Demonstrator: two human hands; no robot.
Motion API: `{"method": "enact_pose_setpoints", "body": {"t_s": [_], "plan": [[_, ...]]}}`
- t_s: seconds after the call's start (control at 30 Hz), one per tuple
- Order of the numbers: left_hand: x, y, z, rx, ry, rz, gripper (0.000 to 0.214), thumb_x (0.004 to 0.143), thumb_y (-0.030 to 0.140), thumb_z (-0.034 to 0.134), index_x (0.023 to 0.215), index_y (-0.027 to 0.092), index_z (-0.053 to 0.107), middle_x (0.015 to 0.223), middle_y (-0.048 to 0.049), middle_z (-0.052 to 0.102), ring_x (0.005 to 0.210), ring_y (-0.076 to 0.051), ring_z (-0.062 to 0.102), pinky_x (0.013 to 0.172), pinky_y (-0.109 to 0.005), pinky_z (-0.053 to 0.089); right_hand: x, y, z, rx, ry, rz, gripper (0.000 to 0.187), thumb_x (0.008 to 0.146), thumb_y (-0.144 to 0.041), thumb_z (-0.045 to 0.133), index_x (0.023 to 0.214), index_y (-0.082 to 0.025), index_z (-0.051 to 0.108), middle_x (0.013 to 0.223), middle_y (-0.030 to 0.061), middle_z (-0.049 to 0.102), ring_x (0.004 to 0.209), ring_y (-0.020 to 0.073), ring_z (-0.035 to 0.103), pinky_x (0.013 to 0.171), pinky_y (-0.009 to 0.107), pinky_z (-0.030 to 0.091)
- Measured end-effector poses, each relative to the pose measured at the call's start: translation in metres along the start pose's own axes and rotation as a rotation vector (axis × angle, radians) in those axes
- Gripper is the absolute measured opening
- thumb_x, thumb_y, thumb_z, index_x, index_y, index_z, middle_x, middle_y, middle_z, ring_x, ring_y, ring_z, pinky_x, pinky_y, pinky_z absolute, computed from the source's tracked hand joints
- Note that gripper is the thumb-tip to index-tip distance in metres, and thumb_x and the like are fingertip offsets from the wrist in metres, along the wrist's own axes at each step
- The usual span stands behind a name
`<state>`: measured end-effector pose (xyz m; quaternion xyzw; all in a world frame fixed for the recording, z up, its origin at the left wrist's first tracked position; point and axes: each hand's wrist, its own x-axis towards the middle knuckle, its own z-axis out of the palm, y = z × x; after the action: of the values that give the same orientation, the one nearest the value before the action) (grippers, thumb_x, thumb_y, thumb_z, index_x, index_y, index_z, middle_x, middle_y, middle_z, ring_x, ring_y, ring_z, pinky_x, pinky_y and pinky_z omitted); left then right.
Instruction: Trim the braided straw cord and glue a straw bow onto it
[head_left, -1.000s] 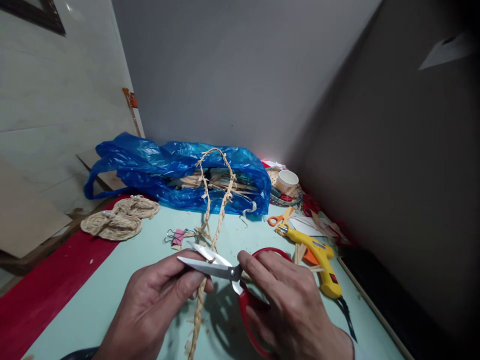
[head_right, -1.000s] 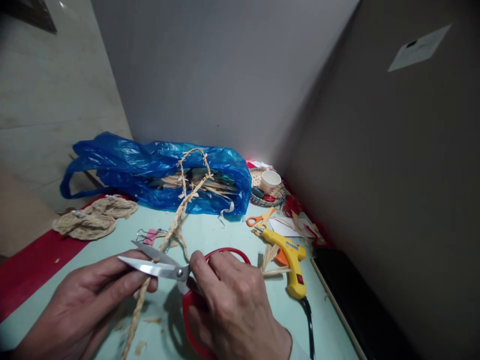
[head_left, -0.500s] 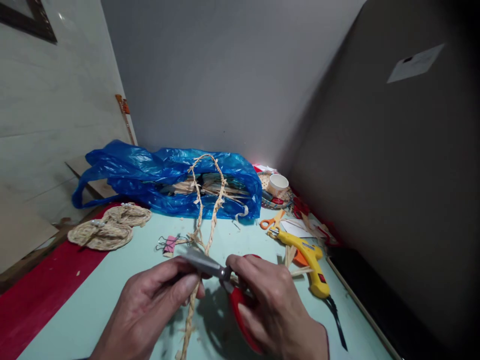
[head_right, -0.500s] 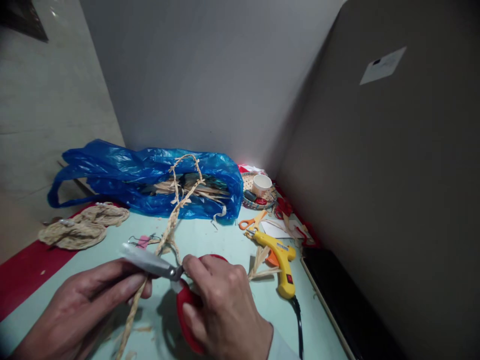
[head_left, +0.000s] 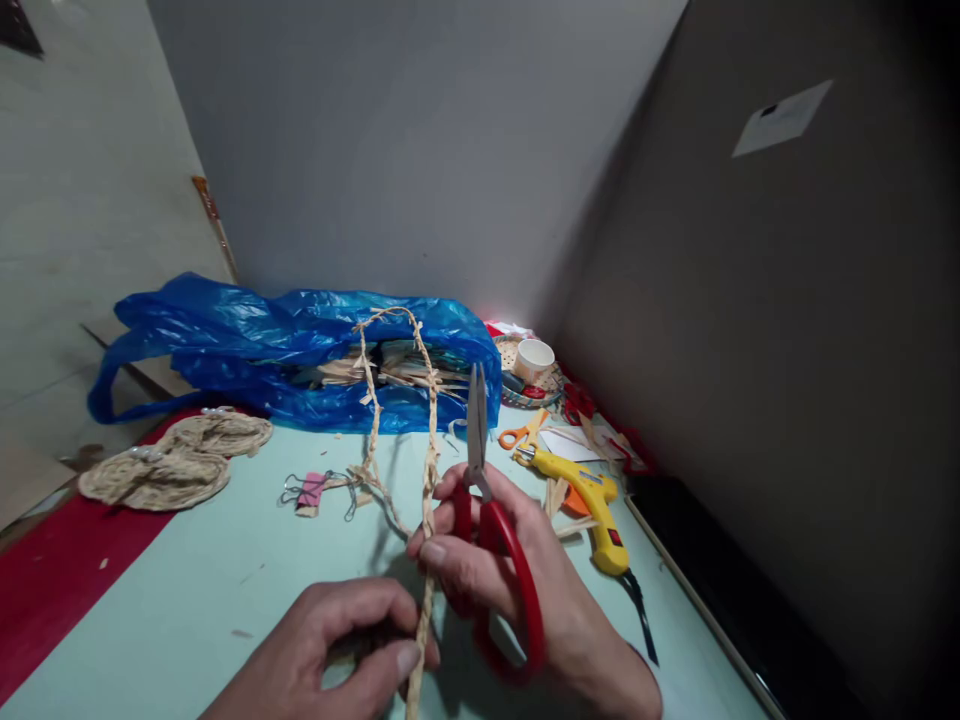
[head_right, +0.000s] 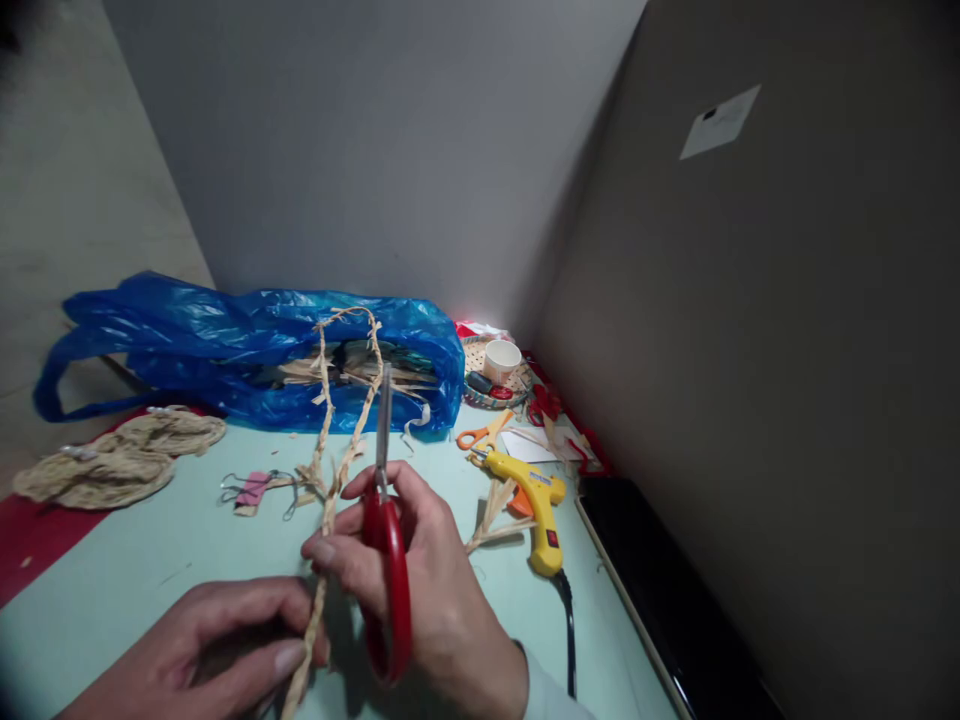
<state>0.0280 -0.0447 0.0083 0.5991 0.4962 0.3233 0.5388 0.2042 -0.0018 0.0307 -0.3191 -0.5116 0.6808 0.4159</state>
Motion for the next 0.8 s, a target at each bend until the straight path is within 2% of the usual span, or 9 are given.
{"method": "enact_pose_setpoints", "body": {"t_s": [0.07, 0.13, 0.23, 0.33, 0.47, 0.57, 0.7, 0.8], "plan": [[0.001, 0.004, -0.001, -0.139, -0.017, -0.028, 0.020, 0.080, 0.037, 0.068, 0.077, 0.019, 0.074, 0.078, -0.0034, 0.072, 0.079, -0.022, 0.065, 0.073, -0.026, 0.051, 0.000, 0.002, 0.003, 0.029, -0.007, 0.002, 0.047, 0.069, -0.032, 0.088, 0.098, -0.023, 0.051, 0.078, -0.0052, 0.064, 0.063, 0.0098, 0.061, 0.058, 0.020, 0.048], [0.002, 0.009, -0.002, -0.240, -0.001, -0.069, 0.019, 0.076, 0.037, 0.073, 0.078, 0.018, 0.074, 0.076, -0.0030, 0.072, 0.077, -0.021, 0.064, 0.071, -0.026, 0.050, 0.000, 0.002, 0.007, 0.057, -0.009, 0.016, 0.050, 0.066, -0.034, 0.089, 0.095, -0.024, 0.049, 0.073, -0.0066, 0.063, 0.060, 0.0102, 0.060, 0.057, 0.021, 0.049], [0.002, 0.013, 0.000, -0.189, 0.055, -0.084, 0.020, 0.078, 0.035, 0.071, 0.068, 0.018, 0.073, 0.062, -0.0010, 0.069, 0.062, -0.016, 0.058, 0.059, -0.023, 0.044, 0.002, 0.002, 0.011, 0.061, 0.007, 0.037, 0.054, 0.060, -0.031, 0.092, 0.091, -0.023, 0.049, 0.068, -0.0074, 0.062, 0.059, 0.0103, 0.059, 0.058, 0.022, 0.049], [0.000, 0.012, 0.001, -0.100, 0.051, -0.050, 0.030, 0.082, 0.038, 0.067, 0.060, 0.019, 0.073, 0.061, -0.0027, 0.071, 0.061, -0.016, 0.059, 0.059, -0.023, 0.044, 0.005, 0.002, 0.009, 0.081, 0.027, 0.006, 0.054, 0.059, -0.030, 0.092, 0.091, -0.023, 0.049, 0.070, -0.0068, 0.064, 0.059, 0.0102, 0.059, 0.058, 0.022, 0.049], [-0.002, 0.006, 0.001, -0.103, 0.006, -0.049, 0.033, 0.082, 0.047, 0.066, 0.065, 0.021, 0.075, 0.063, -0.0030, 0.074, 0.063, -0.017, 0.061, 0.062, -0.023, 0.047, 0.007, 0.004, 0.005, 0.117, 0.062, 0.003, 0.057, 0.059, -0.029, 0.092, 0.094, -0.024, 0.048, 0.070, -0.0060, 0.066, 0.061, 0.0111, 0.061, 0.063, 0.024, 0.050], [-0.002, 0.004, 0.001, -0.159, 0.069, -0.073, 0.031, 0.081, 0.050, 0.069, 0.073, 0.021, 0.075, 0.066, -0.0020, 0.074, 0.063, -0.016, 0.061, 0.062, -0.023, 0.047, 0.006, 0.006, 0.006, 0.091, 0.052, 0.016, 0.056, 0.061, -0.030, 0.091, 0.096, -0.024, 0.048, 0.070, -0.0070, 0.064, 0.058, 0.0104, 0.059, 0.059, 0.023, 0.049], [-0.003, 0.007, 0.001, -0.210, 0.180, -0.087, 0.033, 0.077, 0.053, 0.073, 0.078, 0.021, 0.076, 0.063, -0.0002, 0.070, 0.060, -0.015, 0.059, 0.059, -0.023, 0.046, 0.002, 0.009, 0.005, -0.113, 0.007, -0.082, 0.041, 0.072, -0.025, 0.084, 0.098, -0.023, 0.053, 0.075, -0.0052, 0.064, 0.066, 0.0112, 0.061, 0.064, 0.022, 0.049], [-0.005, 0.010, -0.002, -0.263, 0.215, -0.071, 0.030, 0.080, 0.052, 0.072, 0.075, 0.022, 0.074, 0.062, 0.0009, 0.069, 0.061, -0.014, 0.058, 0.058, -0.022, 0.044, -0.002, 0.005, -0.005, -0.442, 0.032, -0.288, 0.027, 0.081, -0.017, 0.071, 0.102, -0.023, 0.055, 0.080, -0.0037, 0.064, 0.066, 0.0107, 0.057, 0.061, 0.021, 0.045]]}}
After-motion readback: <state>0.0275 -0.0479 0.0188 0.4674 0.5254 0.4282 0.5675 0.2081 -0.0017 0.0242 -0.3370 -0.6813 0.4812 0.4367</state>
